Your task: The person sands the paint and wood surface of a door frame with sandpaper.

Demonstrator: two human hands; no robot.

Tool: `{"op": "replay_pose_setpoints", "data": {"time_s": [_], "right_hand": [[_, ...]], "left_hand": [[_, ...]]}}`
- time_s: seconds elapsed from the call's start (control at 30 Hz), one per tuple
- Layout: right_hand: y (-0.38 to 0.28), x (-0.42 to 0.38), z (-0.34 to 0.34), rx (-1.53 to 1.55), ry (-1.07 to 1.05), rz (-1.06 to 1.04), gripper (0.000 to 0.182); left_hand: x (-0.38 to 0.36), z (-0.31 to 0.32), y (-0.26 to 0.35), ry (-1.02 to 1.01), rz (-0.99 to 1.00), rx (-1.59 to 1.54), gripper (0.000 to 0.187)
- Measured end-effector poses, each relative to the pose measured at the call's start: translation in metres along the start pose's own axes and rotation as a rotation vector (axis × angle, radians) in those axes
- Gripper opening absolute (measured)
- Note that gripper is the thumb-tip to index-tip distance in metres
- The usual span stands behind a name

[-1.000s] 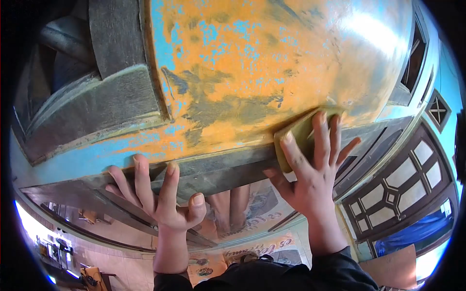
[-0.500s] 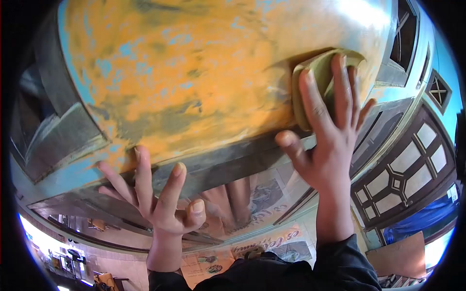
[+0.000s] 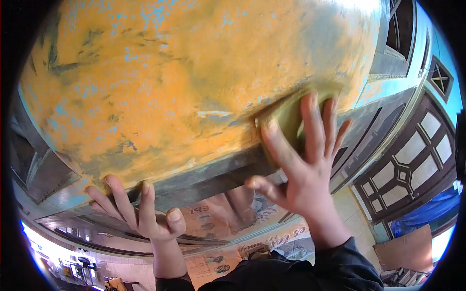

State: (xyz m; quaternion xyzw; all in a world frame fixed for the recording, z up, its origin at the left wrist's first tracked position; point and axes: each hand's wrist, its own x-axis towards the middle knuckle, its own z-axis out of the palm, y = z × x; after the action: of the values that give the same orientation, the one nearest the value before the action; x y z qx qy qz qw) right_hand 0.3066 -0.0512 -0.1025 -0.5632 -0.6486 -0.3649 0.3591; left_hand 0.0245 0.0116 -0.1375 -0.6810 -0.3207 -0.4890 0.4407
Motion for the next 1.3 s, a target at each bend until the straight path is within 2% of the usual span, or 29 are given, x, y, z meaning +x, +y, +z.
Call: {"op": "replay_pose_setpoints", "data": {"time_s": [0.13,0.2,0.3,0.4,0.47,0.57,0.73,0.87,0.97,1.03,1.1,1.2,1.3], "right_hand": [[0.004,0.01,0.003,0.012,0.05,-0.039,0.071],[0.012,0.039,-0.002,-0.032,0.139,-0.122,0.071],[0.025,0.039,0.009,-0.05,0.186,-0.186,0.07],[0.003,0.006,0.003,0.075,0.059,-0.037,0.067],[0.01,-0.016,0.018,0.052,0.061,-0.054,0.066],[0.0,-0.007,0.016,0.11,0.074,-0.083,0.062],[0.0,-0.003,0.007,0.087,0.041,-0.115,0.064],[0.007,-0.01,0.01,0.084,0.054,-0.119,0.066],[0.0,0.012,-0.004,0.074,0.054,-0.169,0.066],[0.0,0.013,-0.009,0.072,0.017,-0.196,0.065],[0.006,0.009,-0.009,0.026,-0.002,-0.228,0.068],[0.006,0.014,-0.009,0.05,-0.007,-0.261,0.07],[-0.006,0.024,-0.009,0.052,0.004,-0.301,0.073]], "left_hand": [[0.006,0.002,0.003,0.025,0.022,-0.004,0.06],[0.005,0.001,0.0,0.017,0.032,0.018,0.06],[0.005,0.002,0.003,0.018,0.007,0.025,0.06],[0.003,0.001,0.001,0.019,0.013,0.016,0.061],[0.002,-0.002,0.004,-0.004,-0.023,-0.009,0.061],[0.005,-0.006,0.018,-0.045,-0.063,-0.046,0.06],[0.038,-0.014,0.045,-0.182,-0.027,-0.019,0.06],[0.082,-0.021,0.04,-0.209,0.014,0.072,0.06],[0.112,-0.019,0.027,-0.174,0.075,0.135,0.057],[0.129,-0.012,0.013,-0.133,0.16,0.324,0.064],[0.146,-0.02,0.008,-0.162,0.136,0.293,0.06],[0.151,-0.01,-0.011,-0.053,0.233,0.348,0.062],[0.146,-0.004,-0.011,-0.014,0.245,0.389,0.06]]}}
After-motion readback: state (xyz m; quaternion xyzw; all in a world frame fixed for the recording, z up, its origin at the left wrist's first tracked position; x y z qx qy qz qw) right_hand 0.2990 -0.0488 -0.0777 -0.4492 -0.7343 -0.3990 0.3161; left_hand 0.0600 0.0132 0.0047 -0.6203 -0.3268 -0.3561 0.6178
